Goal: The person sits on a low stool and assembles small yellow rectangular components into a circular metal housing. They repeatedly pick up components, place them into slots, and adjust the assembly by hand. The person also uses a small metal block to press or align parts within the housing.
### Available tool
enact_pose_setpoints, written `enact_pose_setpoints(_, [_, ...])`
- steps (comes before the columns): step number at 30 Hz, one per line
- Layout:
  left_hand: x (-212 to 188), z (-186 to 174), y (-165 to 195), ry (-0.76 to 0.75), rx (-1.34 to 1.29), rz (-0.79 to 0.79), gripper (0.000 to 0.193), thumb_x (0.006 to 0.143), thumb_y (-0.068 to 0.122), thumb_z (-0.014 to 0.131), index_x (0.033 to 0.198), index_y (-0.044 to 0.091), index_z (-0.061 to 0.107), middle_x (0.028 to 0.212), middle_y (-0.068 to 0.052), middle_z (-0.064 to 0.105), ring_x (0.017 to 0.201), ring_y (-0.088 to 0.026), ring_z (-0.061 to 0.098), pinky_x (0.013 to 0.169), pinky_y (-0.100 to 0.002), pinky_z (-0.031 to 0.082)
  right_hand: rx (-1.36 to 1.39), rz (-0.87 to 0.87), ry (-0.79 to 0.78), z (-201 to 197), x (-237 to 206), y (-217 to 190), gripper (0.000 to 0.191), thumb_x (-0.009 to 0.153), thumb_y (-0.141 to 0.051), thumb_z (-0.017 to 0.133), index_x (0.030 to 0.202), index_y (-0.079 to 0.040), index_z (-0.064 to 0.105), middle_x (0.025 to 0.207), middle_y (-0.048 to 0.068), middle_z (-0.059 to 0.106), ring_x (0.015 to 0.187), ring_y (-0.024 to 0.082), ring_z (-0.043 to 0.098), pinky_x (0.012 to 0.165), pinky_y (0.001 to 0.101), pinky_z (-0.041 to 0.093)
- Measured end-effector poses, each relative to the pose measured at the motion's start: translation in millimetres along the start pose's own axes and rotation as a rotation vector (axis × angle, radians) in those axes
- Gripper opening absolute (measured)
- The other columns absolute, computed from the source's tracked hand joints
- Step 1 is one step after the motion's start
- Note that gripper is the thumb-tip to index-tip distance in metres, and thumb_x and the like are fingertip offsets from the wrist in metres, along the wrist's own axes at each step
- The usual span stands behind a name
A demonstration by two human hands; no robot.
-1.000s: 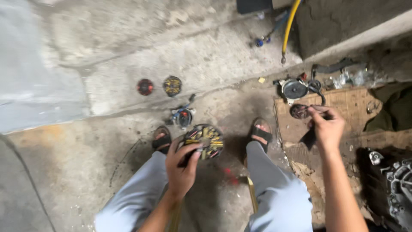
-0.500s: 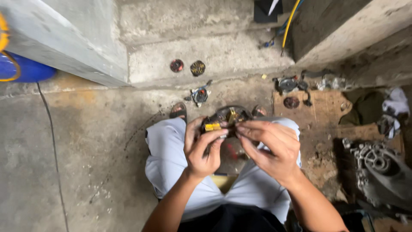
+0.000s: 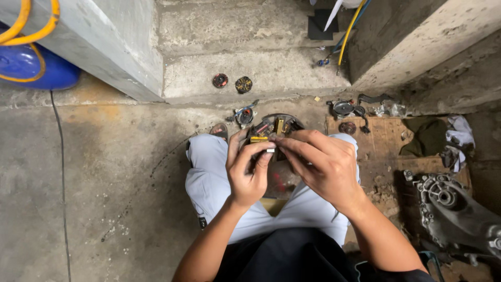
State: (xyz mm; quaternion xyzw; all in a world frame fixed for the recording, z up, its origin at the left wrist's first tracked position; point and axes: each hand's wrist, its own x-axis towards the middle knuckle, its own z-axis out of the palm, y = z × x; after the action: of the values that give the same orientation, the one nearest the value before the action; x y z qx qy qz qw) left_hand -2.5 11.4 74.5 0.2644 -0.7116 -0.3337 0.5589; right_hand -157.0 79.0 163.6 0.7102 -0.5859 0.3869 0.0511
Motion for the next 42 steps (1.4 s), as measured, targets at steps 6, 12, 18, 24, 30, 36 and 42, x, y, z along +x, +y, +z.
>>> enact_pose_setpoints(6, [-2, 1, 2, 0.017, -0.022, 0.004, 0.01, 0.099, 0.006, 0.071, 0.108, 0.004, 0.071, 0.116, -0.014, 0.07, 0.122, -0.035, 0.063, 0.108, -0.042, 0.05, 0.11, 0.098, 0.021, 4, -8, 0, 0.024, 0.088, -0.005, 0.082, 0.11, -0.009, 0.074, 0.108, 0.008, 0.066, 0.079, 0.017, 0.071, 0.065, 0.0303, 0.055])
enact_pose_setpoints(12, [-4, 3, 6, 0.053, 0.009, 0.027, 0.01, 0.098, 0.007, 0.071, 0.107, 0.005, 0.072, 0.115, -0.015, 0.068, 0.119, -0.034, 0.062, 0.106, -0.042, 0.051, -0.076, 0.048, -0.029, 0, -11, -1, 0.031, 0.083, -0.008, 0.085, 0.112, -0.012, 0.078, 0.105, 0.011, 0.061, 0.067, 0.017, 0.064, 0.056, 0.0316, 0.049])
enact_pose_setpoints(18, [-3, 4, 2, 0.074, 0.002, -0.028, 0.009, 0.098, 0.008, 0.072, 0.107, 0.004, 0.072, 0.114, -0.014, 0.07, 0.12, -0.034, 0.062, 0.11, -0.043, 0.047, -0.067, 0.082, 0.093, 1, -27, 19, 0.035, 0.091, -0.01, 0.082, 0.126, -0.014, 0.076, 0.112, 0.007, 0.062, 0.08, 0.018, 0.065, 0.063, 0.0274, 0.054])
enact_pose_setpoints(24, [-3, 3, 0, 0.035, 0.004, 0.001, 0.009, 0.099, 0.006, 0.072, 0.108, 0.006, 0.073, 0.118, -0.012, 0.07, 0.124, -0.033, 0.063, 0.111, -0.042, 0.05, 0.588, 0.58, -0.079, 36, -53, 52, 0.031, 0.093, -0.011, 0.079, 0.122, 0.0, 0.07, 0.092, 0.006, 0.067, 0.068, 0.009, 0.056, 0.056, 0.0231, 0.045])
enact_pose_setpoints(30, [5, -1, 6, -0.017, 0.116, 0.094, 0.023, 0.093, -0.002, 0.073, 0.114, 0.008, 0.073, 0.146, -0.023, 0.05, 0.137, -0.038, 0.054, 0.115, -0.045, 0.048, 0.865, 0.787, -0.014, 47, -61, 48, 0.023, 0.094, -0.011, 0.075, 0.111, 0.004, 0.069, 0.078, 0.003, 0.07, 0.057, 0.007, 0.062, 0.051, 0.0225, 0.047])
enact_pose_setpoints(36, [8, -10, -2, -0.039, 0.334, 0.182, 0.032, 0.09, -0.005, 0.077, 0.118, 0.009, 0.077, 0.145, -0.016, 0.054, 0.135, -0.036, 0.058, 0.114, -0.044, 0.052, 0.765, 0.761, -0.003, 48, -46, 34, 0.025, 0.092, -0.012, 0.077, 0.112, 0.002, 0.071, 0.08, 0.001, 0.072, 0.055, 0.004, 0.059, 0.049, 0.0212, 0.045])
enact_pose_setpoints(42, [-3, -13, -22, 0.008, 0.433, 0.218, 0.028, 0.091, 0.0, 0.079, 0.117, 0.009, 0.076, 0.143, -0.015, 0.054, 0.134, -0.036, 0.056, 0.119, -0.05, 0.045, 0.567, 0.674, -0.03, 56, -44, 30, 0.026, 0.088, -0.013, 0.082, 0.11, -0.001, 0.075, 0.077, 0.001, 0.073, 0.057, 0.002, 0.055, 0.05, 0.0207, 0.042])
